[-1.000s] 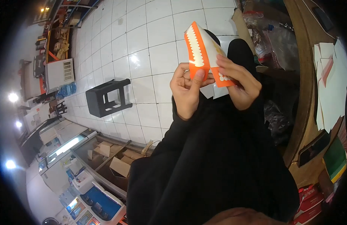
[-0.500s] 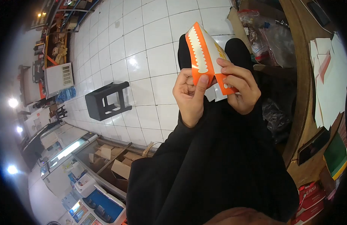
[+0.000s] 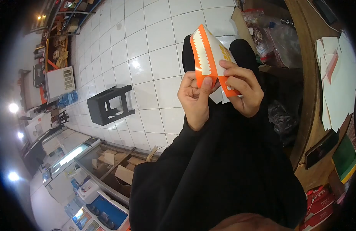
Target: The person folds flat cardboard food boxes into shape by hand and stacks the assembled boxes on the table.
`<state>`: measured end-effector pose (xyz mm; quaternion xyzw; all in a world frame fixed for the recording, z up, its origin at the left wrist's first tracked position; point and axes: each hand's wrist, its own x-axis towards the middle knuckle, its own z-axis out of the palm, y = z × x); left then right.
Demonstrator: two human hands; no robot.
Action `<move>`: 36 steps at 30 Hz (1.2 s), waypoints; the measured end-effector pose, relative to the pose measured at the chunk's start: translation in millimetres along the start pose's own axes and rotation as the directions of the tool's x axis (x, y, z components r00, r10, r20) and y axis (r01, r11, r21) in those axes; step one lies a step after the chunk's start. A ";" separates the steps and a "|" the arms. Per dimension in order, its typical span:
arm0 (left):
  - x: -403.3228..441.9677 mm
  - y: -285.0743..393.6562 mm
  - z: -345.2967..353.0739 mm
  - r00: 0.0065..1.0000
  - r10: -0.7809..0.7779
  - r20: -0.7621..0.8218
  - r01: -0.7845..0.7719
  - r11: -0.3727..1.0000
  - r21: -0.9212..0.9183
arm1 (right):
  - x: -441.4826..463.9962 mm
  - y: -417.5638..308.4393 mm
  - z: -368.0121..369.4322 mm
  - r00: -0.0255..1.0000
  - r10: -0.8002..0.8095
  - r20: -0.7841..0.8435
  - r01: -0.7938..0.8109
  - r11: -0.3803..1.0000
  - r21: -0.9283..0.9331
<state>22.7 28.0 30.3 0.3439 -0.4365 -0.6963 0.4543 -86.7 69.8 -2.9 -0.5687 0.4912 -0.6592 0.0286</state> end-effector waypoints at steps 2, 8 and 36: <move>-1.2 -1.9 -0.3 1.000 -0.008 -0.007 0.008 1.000 -0.015 | -1.1 1.6 -0.5 1.000 0.008 0.022 -0.008 1.000 0.000; -1.0 -7.5 -4.1 1.000 -0.016 -0.007 0.016 0.999 -0.037 | 0.8 5.8 -3.0 0.995 -0.016 0.098 0.014 1.000 0.016; -18.2 -19.3 9.4 0.996 0.049 -0.077 -0.056 0.994 -0.089 | -12.4 -12.5 2.7 0.980 0.101 -0.172 -0.133 0.973 -0.189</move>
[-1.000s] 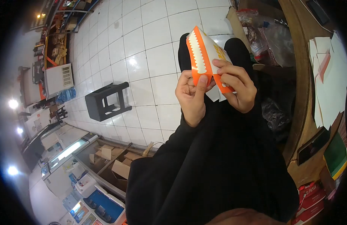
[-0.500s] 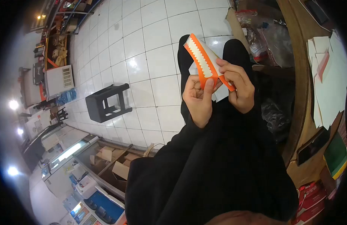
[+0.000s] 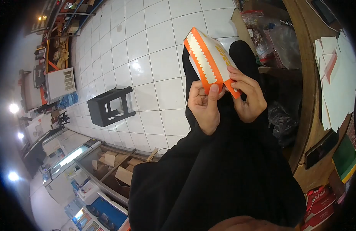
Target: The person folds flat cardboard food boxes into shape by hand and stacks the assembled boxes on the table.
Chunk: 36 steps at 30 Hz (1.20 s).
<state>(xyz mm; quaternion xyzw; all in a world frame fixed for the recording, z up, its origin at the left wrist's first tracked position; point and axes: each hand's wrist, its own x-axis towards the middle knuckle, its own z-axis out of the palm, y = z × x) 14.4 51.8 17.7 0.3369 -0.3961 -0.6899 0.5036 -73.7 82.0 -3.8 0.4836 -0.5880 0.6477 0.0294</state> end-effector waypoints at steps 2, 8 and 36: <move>-1.0 -0.8 -0.3 1.000 0.009 0.001 -0.009 1.000 0.002 | 0.7 1.1 1.4 1.000 -0.007 -0.023 0.008 1.000 0.018; -3.3 -4.0 -3.5 1.000 0.011 0.007 -0.012 0.999 0.043 | 9.9 -0.7 -1.0 0.999 0.034 0.023 -0.036 0.998 0.051; 11.0 5.3 -14.1 0.989 -0.133 0.064 0.142 0.974 -0.175 | 25.6 -8.4 -29.0 0.955 0.017 0.298 -0.057 0.990 0.127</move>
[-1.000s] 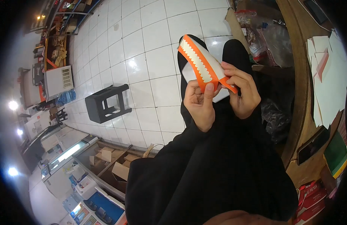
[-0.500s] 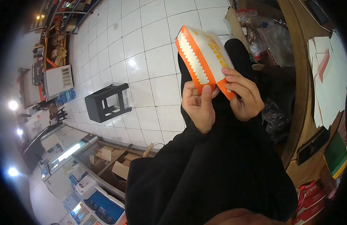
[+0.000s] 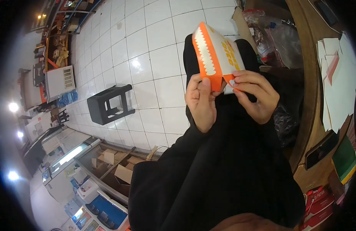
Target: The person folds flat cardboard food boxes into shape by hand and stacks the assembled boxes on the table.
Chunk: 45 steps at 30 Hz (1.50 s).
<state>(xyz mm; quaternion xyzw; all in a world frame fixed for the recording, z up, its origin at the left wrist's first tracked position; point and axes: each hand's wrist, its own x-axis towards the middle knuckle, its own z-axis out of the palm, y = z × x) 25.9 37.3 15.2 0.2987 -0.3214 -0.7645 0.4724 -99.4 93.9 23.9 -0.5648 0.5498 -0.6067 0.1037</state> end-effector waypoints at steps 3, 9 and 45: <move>2.8 -1.6 11.4 0.999 -0.023 -0.034 0.028 0.986 0.162 | -5.8 2.6 -3.2 0.955 0.293 -0.046 -0.275 0.932 0.234; 7.0 -7.3 3.2 0.983 0.106 0.152 -0.172 0.825 0.538 | -15.8 1.8 13.9 0.854 0.506 -0.124 -0.405 0.794 0.452; 13.4 12.7 7.3 0.972 0.199 -0.124 -0.187 0.977 0.106 | -15.4 -2.7 40.9 0.987 0.136 -0.088 -0.160 0.905 -0.395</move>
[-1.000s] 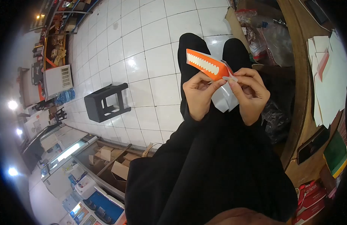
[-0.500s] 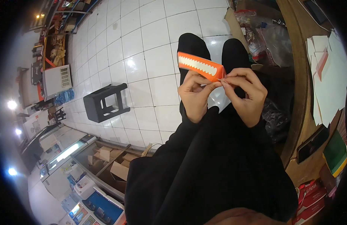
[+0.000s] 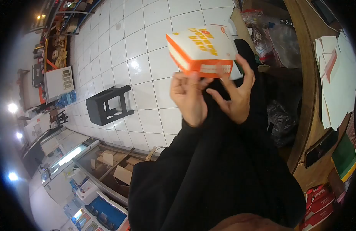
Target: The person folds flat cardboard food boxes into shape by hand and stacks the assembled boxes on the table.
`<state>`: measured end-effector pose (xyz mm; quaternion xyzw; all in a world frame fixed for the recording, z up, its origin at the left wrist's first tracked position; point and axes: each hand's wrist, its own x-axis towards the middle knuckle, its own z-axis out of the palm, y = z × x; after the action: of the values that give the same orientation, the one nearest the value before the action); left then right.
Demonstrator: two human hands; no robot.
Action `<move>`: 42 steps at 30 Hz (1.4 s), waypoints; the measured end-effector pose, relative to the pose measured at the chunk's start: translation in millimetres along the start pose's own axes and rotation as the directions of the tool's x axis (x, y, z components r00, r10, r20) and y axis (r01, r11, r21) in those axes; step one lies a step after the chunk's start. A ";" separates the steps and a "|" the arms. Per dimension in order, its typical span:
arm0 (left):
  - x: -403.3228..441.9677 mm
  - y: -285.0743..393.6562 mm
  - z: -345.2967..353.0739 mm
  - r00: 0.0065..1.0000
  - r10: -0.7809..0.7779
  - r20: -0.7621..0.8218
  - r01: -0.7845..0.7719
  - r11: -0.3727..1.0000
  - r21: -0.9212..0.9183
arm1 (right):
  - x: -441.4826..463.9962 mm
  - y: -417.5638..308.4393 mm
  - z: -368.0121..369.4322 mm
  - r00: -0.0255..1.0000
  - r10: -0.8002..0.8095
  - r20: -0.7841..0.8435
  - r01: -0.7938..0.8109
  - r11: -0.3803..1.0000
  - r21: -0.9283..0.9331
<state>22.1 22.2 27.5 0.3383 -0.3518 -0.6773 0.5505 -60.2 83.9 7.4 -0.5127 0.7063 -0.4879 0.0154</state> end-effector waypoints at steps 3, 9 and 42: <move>12.1 15.9 -10.6 0.996 0.078 -0.037 -0.079 0.997 -0.011 | -1.7 25.7 15.8 0.978 0.167 -0.126 -0.165 0.986 0.027; 17.8 -3.0 -25.0 0.994 -0.104 -0.011 0.104 0.995 -0.008 | 4.7 35.5 7.5 0.987 0.106 -0.117 -0.082 0.977 0.196; 7.3 -52.9 -32.7 0.981 -0.039 0.192 -0.041 0.917 0.396 | 0.3 28.8 0.1 0.843 0.515 0.153 -0.466 0.559 0.686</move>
<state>21.7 19.3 -35.0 0.3748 -0.5348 -0.6213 0.4330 -80.7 83.5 -12.9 -0.2342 0.5816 -0.7100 0.3204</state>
